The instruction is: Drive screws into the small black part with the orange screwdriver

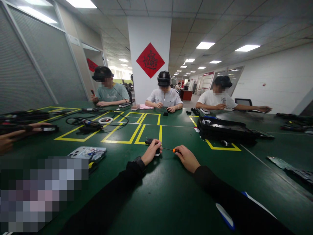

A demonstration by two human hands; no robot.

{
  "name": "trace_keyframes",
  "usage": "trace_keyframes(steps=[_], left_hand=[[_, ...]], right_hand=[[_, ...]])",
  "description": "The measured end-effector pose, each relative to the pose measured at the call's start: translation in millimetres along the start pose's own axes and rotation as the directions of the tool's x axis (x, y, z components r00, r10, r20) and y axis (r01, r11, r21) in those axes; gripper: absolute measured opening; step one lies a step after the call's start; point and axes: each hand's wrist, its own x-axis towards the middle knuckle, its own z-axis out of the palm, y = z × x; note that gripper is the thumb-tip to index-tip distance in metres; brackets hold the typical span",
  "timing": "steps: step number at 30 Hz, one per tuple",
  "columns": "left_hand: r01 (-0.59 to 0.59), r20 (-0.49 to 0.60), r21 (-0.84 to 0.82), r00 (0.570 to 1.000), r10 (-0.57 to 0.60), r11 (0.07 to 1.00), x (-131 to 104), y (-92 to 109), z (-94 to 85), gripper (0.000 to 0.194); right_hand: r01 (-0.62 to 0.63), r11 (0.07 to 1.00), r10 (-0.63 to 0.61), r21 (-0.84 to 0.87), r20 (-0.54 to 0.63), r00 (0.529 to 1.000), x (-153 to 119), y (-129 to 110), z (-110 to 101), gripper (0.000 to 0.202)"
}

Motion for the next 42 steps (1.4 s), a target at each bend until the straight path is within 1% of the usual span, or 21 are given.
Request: trace_keyframes(steps=[3,5,9,14,19,22,25,33,39,42], left_hand=[[-0.001,-0.004,0.026,1.000,0.001,1.000,-0.3,-0.1,-0.2,0.025],[-0.013,-0.004,0.081,1.000,0.013,0.997,-0.7,-1.2,-0.7,0.026],[-0.073,0.017,0.211,0.997,0.071,0.975,-1.6,-3.6,-1.9,0.030],[-0.141,0.042,0.294,0.990,0.135,0.945,-3.0,-2.3,-1.0,0.027],[-0.181,0.060,0.343,0.983,0.171,0.922,-4.0,-0.1,-0.6,0.026],[-0.199,0.067,0.376,0.980,0.188,0.905,-3.9,0.1,-1.3,0.024],[-0.212,0.073,0.402,0.977,0.199,0.891,-3.7,0.9,-1.4,0.021],[-0.204,0.062,0.445,0.978,0.198,0.872,-3.9,5.0,-0.2,0.019],[-0.221,0.078,0.424,0.975,0.208,0.878,-4.1,4.2,-0.6,0.020],[-0.211,0.066,0.431,0.977,0.202,0.877,-3.9,3.5,-0.6,0.020]], right_hand=[[-0.002,1.000,0.002,0.007,0.003,1.000,0.6,1.4,1.0,0.016],[-0.004,1.000,0.004,0.010,0.008,1.000,0.8,1.9,1.2,0.016],[0.006,1.000,-0.006,0.029,0.017,1.000,0.5,1.0,0.9,0.017],[0.027,0.997,-0.029,0.073,0.031,0.999,-0.5,-2.0,-0.9,0.017],[0.030,0.994,-0.032,0.108,0.017,0.999,-1.1,-0.5,-1.6,0.018],[0.013,0.991,-0.015,0.134,0.020,1.000,-1.1,1.3,-0.6,0.016],[-0.006,0.988,0.003,0.154,0.025,1.000,-0.7,1.5,0.2,0.018],[-0.022,0.984,0.024,0.177,-0.009,1.000,-0.6,6.2,3.9,0.015],[-0.042,0.983,0.049,0.181,-0.034,0.998,-0.7,11.9,7.5,0.014],[-0.042,0.985,0.048,0.170,-0.036,0.998,-0.6,12.1,7.7,0.014]])
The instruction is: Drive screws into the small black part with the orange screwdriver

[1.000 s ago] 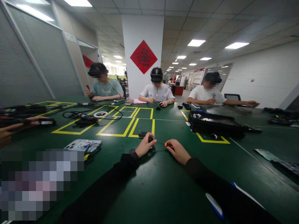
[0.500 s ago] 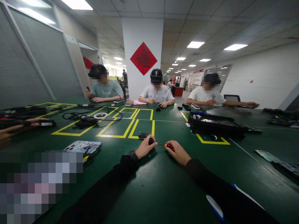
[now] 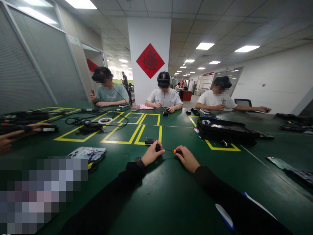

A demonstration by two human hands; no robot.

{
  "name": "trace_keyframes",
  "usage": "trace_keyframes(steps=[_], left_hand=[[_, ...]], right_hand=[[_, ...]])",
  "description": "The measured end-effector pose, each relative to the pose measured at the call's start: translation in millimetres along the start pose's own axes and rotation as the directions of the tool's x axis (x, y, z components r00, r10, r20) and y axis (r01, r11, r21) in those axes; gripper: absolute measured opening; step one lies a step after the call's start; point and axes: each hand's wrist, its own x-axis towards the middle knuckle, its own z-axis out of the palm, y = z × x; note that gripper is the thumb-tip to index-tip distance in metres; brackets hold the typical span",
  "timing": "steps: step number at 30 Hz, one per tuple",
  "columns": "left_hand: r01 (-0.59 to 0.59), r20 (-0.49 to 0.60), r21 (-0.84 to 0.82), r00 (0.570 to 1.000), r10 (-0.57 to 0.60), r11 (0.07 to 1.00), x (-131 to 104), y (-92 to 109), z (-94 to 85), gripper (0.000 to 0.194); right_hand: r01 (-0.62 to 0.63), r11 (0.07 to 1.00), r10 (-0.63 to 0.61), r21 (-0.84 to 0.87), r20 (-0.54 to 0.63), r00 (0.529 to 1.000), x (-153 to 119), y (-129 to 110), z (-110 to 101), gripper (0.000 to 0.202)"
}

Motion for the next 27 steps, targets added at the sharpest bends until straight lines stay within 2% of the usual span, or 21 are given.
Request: trace_keyframes(steps=[10,14,17,19,22,24,27], left_hand=[[0.015,-0.056,-0.004,0.998,-0.015,1.000,-0.6,-1.6,0.7,0.020],[-0.035,-0.088,0.096,0.995,0.044,0.995,0.1,-2.0,-0.2,0.017],[-0.067,-0.107,0.252,0.990,0.097,0.965,-0.8,-0.5,-2.2,0.014],[-0.103,-0.056,0.401,0.989,0.137,0.910,-1.9,2.1,-3.4,0.011],[-0.225,0.150,0.580,0.974,0.169,0.783,-1.9,6.9,-3.6,0.012],[-0.286,0.256,0.624,0.954,0.155,0.727,-0.3,8.6,-2.7,0.013],[-0.306,0.300,0.630,0.944,0.139,0.714,2.3,7.7,-1.4,0.013]], right_hand=[[-0.030,0.999,0.030,-0.032,0.004,1.000,-0.8,-2.7,-2.1,0.014],[-0.037,0.996,0.037,-0.076,0.004,0.999,-1.1,-4.0,-2.0,0.014],[-0.103,0.982,0.099,-0.159,-0.036,0.994,-2.5,-4.2,-3.7,0.014],[-0.171,0.960,0.160,-0.221,-0.066,0.985,-4.0,-4.3,-5.7,0.015],[-0.212,0.931,0.200,-0.298,-0.069,0.977,-6.2,-6.4,-8.2,0.014],[-0.196,0.921,0.187,-0.337,-0.059,0.981,-6.9,-9.9,-8.3,0.013],[-0.163,0.907,0.155,-0.387,-0.053,0.986,-6.8,-16.7,-6.5,0.013]])
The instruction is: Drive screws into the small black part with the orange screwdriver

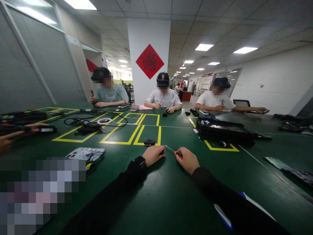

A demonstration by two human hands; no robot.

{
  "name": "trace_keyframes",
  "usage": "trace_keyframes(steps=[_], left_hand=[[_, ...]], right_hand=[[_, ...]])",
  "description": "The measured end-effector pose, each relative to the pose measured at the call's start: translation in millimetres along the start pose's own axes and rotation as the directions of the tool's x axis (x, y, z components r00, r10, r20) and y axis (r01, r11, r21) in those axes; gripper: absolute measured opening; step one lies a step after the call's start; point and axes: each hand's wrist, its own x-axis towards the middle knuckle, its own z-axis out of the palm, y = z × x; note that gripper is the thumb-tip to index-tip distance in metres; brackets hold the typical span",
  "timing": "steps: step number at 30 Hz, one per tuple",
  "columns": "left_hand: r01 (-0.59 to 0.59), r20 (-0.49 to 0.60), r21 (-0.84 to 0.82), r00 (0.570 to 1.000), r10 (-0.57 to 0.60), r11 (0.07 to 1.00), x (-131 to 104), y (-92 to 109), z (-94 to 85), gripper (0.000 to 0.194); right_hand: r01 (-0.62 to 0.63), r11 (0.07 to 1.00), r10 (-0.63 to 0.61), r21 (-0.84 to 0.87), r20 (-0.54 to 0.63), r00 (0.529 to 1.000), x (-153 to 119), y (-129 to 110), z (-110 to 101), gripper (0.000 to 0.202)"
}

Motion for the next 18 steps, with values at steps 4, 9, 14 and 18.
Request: trace_keyframes(steps=[4,9,14,18], left_hand=[[0.029,-0.024,-0.056,0.999,-0.031,0.998,-0.3,-2.6,2.6,0.016],[0.060,-0.061,-0.230,0.995,-0.076,0.971,-1.8,-5.1,1.2,0.023],[0.123,-0.212,-0.670,0.914,-0.347,0.732,1.8,-0.8,-3.2,0.033],[0.012,-0.128,-0.962,0.862,-0.490,0.271,7.1,15.7,-3.5,0.043]], right_hand=[[0.018,0.998,-0.019,-0.066,-0.003,1.000,-1.2,-5.7,0.3,0.015],[0.028,0.998,-0.030,-0.055,-0.021,0.999,-2.5,-4.8,2.1,0.015],[0.146,0.986,-0.138,0.080,-0.097,0.986,-0.6,-15.0,-6.9,0.022],[0.338,0.931,-0.320,0.139,-0.137,0.937,-3.1,-31.7,-15.2,0.030]])
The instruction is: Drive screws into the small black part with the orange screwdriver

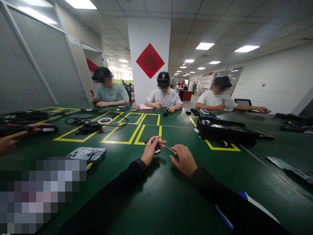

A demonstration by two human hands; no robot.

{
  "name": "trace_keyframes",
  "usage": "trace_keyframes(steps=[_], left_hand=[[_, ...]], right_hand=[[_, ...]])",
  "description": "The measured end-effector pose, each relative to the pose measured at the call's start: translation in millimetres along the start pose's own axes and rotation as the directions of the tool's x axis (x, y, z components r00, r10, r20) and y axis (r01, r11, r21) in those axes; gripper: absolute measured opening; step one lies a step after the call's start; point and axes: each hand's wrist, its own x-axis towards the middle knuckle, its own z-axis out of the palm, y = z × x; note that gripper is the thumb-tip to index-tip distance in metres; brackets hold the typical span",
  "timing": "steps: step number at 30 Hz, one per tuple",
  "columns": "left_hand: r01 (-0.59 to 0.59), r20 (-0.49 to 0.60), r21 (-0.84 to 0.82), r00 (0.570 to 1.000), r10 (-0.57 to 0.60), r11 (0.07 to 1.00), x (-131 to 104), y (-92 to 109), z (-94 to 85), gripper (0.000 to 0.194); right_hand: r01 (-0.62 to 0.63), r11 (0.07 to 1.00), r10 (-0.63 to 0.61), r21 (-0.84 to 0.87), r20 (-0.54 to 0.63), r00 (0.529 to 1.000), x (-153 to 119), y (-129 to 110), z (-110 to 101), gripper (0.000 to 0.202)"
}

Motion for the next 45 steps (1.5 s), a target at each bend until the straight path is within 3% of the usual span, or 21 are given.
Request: trace_keyframes(steps=[3,7,12,15,17,19,21,22,23,25,29,32,38,45], left_hand=[[0.167,0.135,-0.165,0.980,-0.145,0.972,-6.4,2.6,13.4,0.051],[0.373,0.349,-0.192,0.890,-0.293,0.908,-15.2,5.7,22.3,0.061],[0.465,0.471,-0.089,0.799,-0.374,0.881,-24.4,7.8,20.7,0.067],[0.460,0.528,-0.011,0.756,-0.386,0.888,-27.0,8.3,19.5,0.070],[0.413,0.509,0.004,0.783,-0.357,0.911,-24.1,8.4,17.7,0.067],[0.327,0.413,0.015,0.859,-0.303,0.945,-16.6,7.8,12.4,0.064],[0.164,0.183,0.076,0.967,-0.176,0.983,-6.8,6.2,3.1,0.060],[0.074,0.070,0.167,0.994,-0.087,0.983,-2.4,4.9,-2.5,0.056],[-0.017,-0.007,0.294,1.000,0.020,0.956,1.2,3.1,-7.9,0.048],[-0.121,-0.007,0.555,0.989,0.150,0.823,4.6,-1.7,-15.7,0.035],[-0.243,0.181,0.776,0.970,0.164,0.581,2.1,-14.0,-10.8,0.022],[-0.241,0.208,0.827,0.971,0.122,0.508,2.4,-22.4,2.4,0.021],[-0.129,0.099,0.878,0.991,0.088,0.461,14.1,-34.4,10.7,0.024],[-0.104,0.084,0.888,0.994,0.064,0.448,18.6,-43.6,10.7,0.019]], right_hand=[[0.117,0.991,-0.114,0.072,-0.038,0.993,-1.1,-11.7,-0.6,0.040],[0.190,0.968,-0.181,0.165,-0.070,0.981,-3.3,-20.2,-3.3,0.053],[0.215,0.924,-0.221,0.315,-0.016,0.975,-1.8,-19.7,-9.9,0.045],[0.205,0.901,-0.228,0.382,0.015,0.974,-0.9,-16.4,-9.2,0.036],[0.219,0.893,-0.241,0.392,0.008,0.970,-1.4,-13.8,-6.9,0.030],[0.190,0.906,-0.179,0.377,-0.063,0.982,-1.9,-10.4,-5.1,0.028],[0.093,0.931,-0.025,0.352,-0.192,0.981,-1.4,-5.1,-5.1,0.026],[0.027,0.938,0.069,0.346,-0.260,0.963,-0.7,-1.2,-5.5,0.024],[-0.041,0.936,0.159,0.349,-0.317,0.935,0.3,3.9,-5.9,0.023],[-0.152,0.914,0.302,0.377,-0.377,0.876,2.3,17.9,-5.6,0.023],[-0.355,0.817,0.512,0.454,-0.288,0.809,2.1,58.0,1.7,0.027],[-0.471,0.762,0.597,0.445,-0.202,0.776,-2.1,86.0,10.0,0.031],[-0.485,0.793,0.527,0.368,-0.016,0.850,-6.5,103.0,22.8,0.027],[-0.395,0.887,0.411,0.240,-0.018,0.911,-5.5,92.1,20.8,0.028]])
